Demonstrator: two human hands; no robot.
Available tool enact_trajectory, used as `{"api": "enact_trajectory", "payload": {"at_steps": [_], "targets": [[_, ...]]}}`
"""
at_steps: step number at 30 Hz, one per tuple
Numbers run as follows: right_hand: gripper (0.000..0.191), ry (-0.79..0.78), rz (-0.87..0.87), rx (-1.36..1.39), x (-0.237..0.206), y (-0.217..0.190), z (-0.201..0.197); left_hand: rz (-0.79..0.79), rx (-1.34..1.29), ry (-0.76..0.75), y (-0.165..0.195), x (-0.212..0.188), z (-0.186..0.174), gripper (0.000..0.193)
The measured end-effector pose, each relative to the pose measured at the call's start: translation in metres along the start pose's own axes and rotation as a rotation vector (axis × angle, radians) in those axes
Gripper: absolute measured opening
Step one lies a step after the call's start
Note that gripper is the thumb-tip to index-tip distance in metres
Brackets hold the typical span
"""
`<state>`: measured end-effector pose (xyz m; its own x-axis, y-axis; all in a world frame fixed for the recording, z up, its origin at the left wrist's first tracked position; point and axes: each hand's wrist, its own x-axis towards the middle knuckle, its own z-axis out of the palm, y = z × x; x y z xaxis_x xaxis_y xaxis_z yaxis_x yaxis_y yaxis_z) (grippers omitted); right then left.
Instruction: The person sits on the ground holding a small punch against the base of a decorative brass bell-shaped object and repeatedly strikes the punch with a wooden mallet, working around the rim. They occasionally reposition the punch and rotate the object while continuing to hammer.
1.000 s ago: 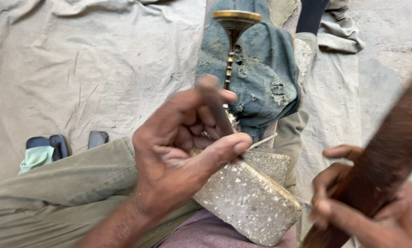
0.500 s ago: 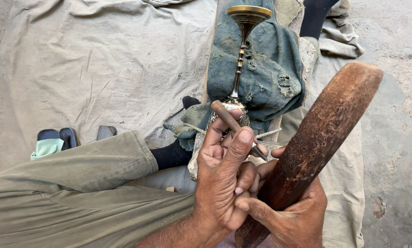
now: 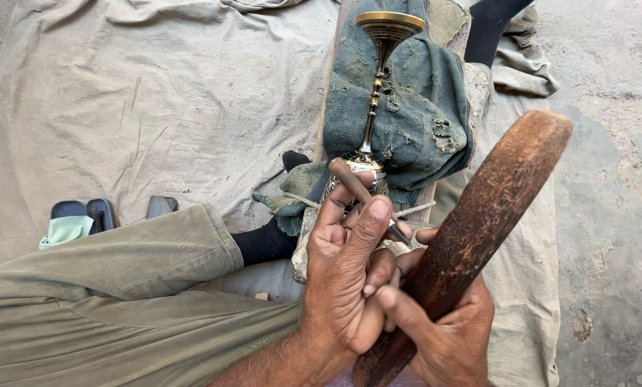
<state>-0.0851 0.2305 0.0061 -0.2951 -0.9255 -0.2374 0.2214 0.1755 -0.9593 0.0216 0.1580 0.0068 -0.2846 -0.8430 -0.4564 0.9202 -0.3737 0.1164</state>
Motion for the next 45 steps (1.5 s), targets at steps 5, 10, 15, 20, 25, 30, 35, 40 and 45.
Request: {"api": "enact_trajectory", "payload": {"at_steps": [5, 10, 15, 20, 25, 30, 35, 40, 45], "targets": [[0.066, -0.075, -0.080, 0.209, 0.002, 0.003, 0.003, -0.015, 0.009, 0.046, -0.002, 0.002, -0.002, 0.045], [0.068, -0.019, 0.012, 0.034, 0.001, 0.002, 0.000, 0.059, 0.044, -0.003, 0.000, 0.001, 0.000, 0.047], [0.068, -0.148, 0.111, 0.322, 0.011, -0.010, -0.016, 0.367, 0.611, -0.056, 0.033, 0.012, 0.001, 0.047], [0.080, -0.281, 0.367, 0.099, 0.036, -0.048, -0.057, 0.593, 1.305, -0.288, 0.063, 0.037, -0.012, 0.045], [0.070, -0.296, 0.101, -0.386, 0.043, -0.081, -0.096, 0.561, 1.485, -0.383, 0.067, 0.043, -0.008, 0.048], [0.064, -0.277, 0.002, -0.703, 0.063, -0.088, -0.118, 0.636, 1.604, -0.364, 0.063, 0.041, -0.005, 0.048], [0.061, -0.225, -0.076, -1.247, 0.089, -0.111, -0.111, 0.729, 1.549, -0.239, 0.047, 0.036, -0.017, 0.048], [0.060, -0.335, -0.358, -1.630, 0.116, -0.142, -0.077, 0.810, 1.545, -0.220, 0.041, 0.035, -0.022, 0.049], [0.059, -0.325, -0.275, -1.695, 0.130, -0.150, -0.063, 0.808, 1.581, -0.226, 0.043, 0.037, -0.019, 0.054]]}}
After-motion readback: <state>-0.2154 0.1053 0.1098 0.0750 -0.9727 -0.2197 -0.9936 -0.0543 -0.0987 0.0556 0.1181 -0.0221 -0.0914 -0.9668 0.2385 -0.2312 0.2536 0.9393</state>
